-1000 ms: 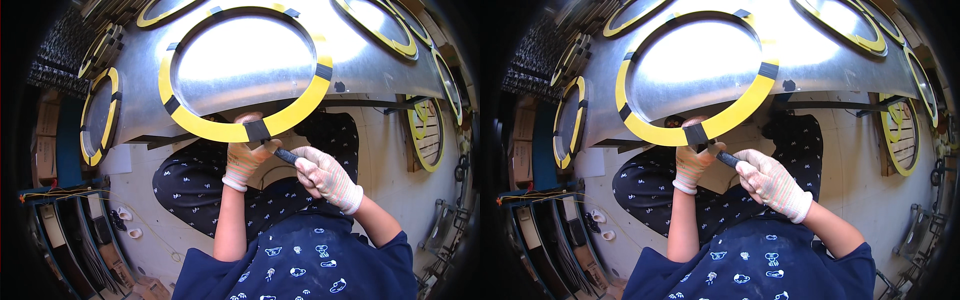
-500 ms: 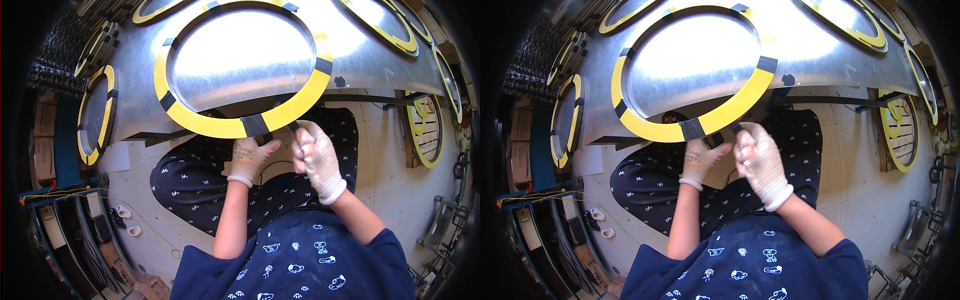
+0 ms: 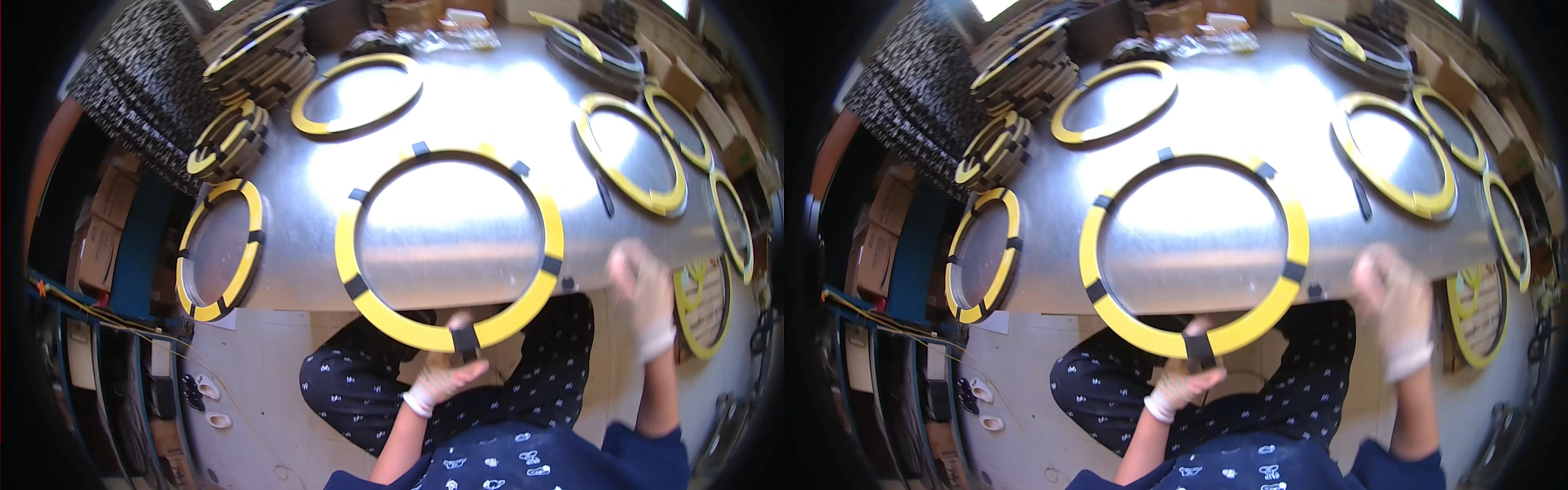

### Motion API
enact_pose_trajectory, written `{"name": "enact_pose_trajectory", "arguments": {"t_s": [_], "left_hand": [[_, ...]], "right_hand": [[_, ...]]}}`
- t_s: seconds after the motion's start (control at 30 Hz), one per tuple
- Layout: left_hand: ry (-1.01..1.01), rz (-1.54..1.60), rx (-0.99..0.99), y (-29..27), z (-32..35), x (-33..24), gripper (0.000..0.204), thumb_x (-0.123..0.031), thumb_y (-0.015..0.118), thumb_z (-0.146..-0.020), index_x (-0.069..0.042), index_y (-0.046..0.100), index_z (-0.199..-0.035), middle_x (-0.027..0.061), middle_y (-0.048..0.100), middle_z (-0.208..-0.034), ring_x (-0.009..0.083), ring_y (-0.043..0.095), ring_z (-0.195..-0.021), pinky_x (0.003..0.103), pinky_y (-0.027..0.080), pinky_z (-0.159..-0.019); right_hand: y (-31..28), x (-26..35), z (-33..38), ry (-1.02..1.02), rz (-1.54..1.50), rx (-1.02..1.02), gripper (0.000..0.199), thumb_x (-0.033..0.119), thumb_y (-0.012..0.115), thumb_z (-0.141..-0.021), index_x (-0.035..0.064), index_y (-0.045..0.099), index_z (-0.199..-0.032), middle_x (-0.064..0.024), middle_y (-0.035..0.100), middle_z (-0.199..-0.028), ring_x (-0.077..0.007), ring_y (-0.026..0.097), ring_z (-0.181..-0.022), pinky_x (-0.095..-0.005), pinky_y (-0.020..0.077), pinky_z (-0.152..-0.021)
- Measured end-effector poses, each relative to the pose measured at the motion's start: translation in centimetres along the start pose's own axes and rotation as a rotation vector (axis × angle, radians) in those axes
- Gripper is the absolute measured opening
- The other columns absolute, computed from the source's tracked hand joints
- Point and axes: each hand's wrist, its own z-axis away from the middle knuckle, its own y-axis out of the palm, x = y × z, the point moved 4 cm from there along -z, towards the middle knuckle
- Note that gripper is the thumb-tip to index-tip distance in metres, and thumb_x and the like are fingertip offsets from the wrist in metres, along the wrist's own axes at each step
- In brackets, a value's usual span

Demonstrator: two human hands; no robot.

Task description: Applying black tape to yellow circular frames on a large metal surface.

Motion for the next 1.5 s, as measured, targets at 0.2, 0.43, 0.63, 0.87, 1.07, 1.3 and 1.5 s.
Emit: {"name": "enact_pose_trajectory", "arguments": {"t_s": [0.2, 0.43, 0.63, 0.87, 1.07, 1.3, 1.5], "left_hand": [[-0.156, 0.557, 0.227, 6.2, 3.7, -1.5, 0.103, -0.062, 0.079, -0.088, 0.002, 0.037, -0.156, 0.0142, 0.055, -0.144, 0.0248, 0.058, -0.13, 0.038, 0.043, -0.114], [-0.078, 0.704, -0.3, -4.6, 2.2, -5.1, 0.071, -0.053, 0.075, -0.095, -0.001, 0.052, -0.138, 0.0185, 0.059, -0.141, 0.034, 0.062, -0.129, 0.051, 0.051, -0.109], [-0.052, 0.299, -0.702, -4.2, 1.1, -7.6, 0.037, -0.035, 0.08, -0.095, -0.001, 0.069, -0.104, 0.0066, 0.075, -0.089, 0.0145, 0.07, -0.083, 0.03, 0.055, -0.078], [0.094, 0.266, -0.804, -12.8, 14.6, -14.0, 0.04, -0.03, 0.082, -0.09, 0.005, 0.068, -0.106, 0.0111, 0.073, -0.081, 0.0189, 0.072, -0.07, 0.033, 0.059, -0.068], [0.085, -0.331, -1.314, -35.8, 19.6, -21.1, 0.028, -0.028, 0.075, -0.088, -0.002, 0.065, -0.091, 0.0046, 0.066, -0.073, 0.0136, 0.063, -0.063, 0.028, 0.051, -0.059], [-0.466, -1.058, -1.235, -52.3, 17.0, -19.9, 0.047, -0.046, 0.068, -0.089, -0.002, 0.075, -0.106, 0.0213, 0.077, -0.094, 0.0353, 0.076, -0.087, 0.044, 0.059, -0.08], [0.307, -1.183, -1.026, -35.1, 9.2, -32.5, 0.023, -0.01, 0.057, -0.099, -0.002, 0.073, -0.114, 0.0136, 0.07, -0.097, 0.0275, 0.069, -0.084, 0.036, 0.056, -0.08]], "right_hand": [[5.6, 6.7, 12.7, -0.101, -0.179, 0.888, 0.024, 0.036, 0.083, -0.088, 0.0183, 0.072, -0.102, -0.0102, 0.068, -0.07, -0.0297, 0.069, -0.058, -0.0387, 0.0555, -0.056], [9.0, 3.6, -11.6, -0.309, 0.351, 0.083, 0.081, 0.05, 0.083, -0.084, 0.0055, 0.046, -0.141, -0.0205, 0.069, -0.111, -0.0396, 0.068, -0.102, -0.0504, 0.0536, -0.086], [15.2, 1.3, -18.0, -0.222, 0.227, 0.45, 0.073, 0.036, 0.081, -0.085, 0.0035, 0.05, -0.142, -0.0232, 0.075, -0.108, -0.0429, 0.072, -0.101, -0.0488, 0.0558, -0.088], [14.3, 17.3, -12.4, -0.489, -0.035, 0.328, 0.048, 0.033, 0.079, -0.082, 0.0048, 0.061, -0.117, -0.0137, 0.071, -0.078, -0.0371, 0.073, -0.072, -0.0451, 0.0558, -0.068], [30.6, 39.1, -14.3, -0.765, -0.241, 0.507, 0.04, 0.034, 0.071, -0.086, 0.0077, 0.055, -0.112, -0.0207, 0.075, -0.094, -0.0421, 0.072, -0.093, -0.0515, 0.0531, -0.086], [40.4, 46.2, -14.0, -0.707, -0.103, 0.623, 0.049, 0.045, 0.067, -0.092, 0.0095, 0.056, -0.124, -0.0188, 0.076, -0.111, -0.0359, 0.072, -0.107, -0.0448, 0.0545, -0.093], [32.5, 36.3, -25.1, -0.731, 0.01, 0.343, 0.057, 0.047, 0.081, -0.086, 0.0034, 0.06, -0.118, -0.0197, 0.074, -0.116, -0.0397, 0.068, -0.107, -0.0462, 0.0539, -0.094]]}}
